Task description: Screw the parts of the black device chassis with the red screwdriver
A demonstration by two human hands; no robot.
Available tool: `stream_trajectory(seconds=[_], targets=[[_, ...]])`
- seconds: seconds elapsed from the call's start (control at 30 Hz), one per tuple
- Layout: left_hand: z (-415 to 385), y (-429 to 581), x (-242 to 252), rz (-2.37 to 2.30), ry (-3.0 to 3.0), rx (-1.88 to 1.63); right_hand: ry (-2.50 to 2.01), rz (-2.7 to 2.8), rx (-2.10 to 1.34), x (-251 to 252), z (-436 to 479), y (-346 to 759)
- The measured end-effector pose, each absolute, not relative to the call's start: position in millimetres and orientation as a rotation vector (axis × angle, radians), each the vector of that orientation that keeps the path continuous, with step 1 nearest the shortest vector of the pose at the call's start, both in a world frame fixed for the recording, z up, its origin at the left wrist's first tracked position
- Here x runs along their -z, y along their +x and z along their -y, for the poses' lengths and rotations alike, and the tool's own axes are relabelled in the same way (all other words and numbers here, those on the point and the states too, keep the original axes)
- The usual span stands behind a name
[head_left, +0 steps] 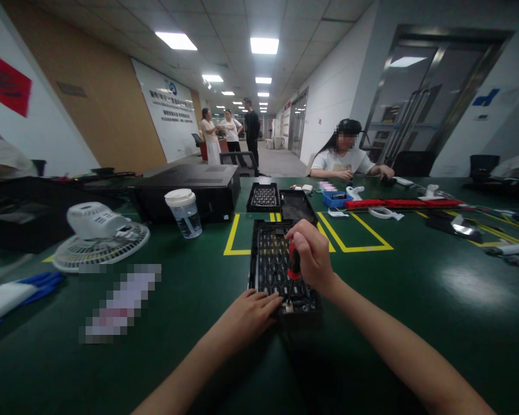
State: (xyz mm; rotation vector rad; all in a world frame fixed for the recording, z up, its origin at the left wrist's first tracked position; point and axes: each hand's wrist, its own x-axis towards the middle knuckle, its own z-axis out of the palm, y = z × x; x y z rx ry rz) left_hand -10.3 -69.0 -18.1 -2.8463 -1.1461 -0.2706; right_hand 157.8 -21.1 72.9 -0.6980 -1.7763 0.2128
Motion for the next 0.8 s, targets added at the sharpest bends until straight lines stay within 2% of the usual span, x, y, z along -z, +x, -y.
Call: stream_trajectory(seconds=[0.5, 0.8], targets=[[67, -12, 22, 1.147, -2.85, 0.27, -0.461, 2.142, -0.866, -102, -12, 187], [68, -11, 19, 1.168, -2.864, 0.248, -0.087, 2.004, -1.428, -86, -47, 192]])
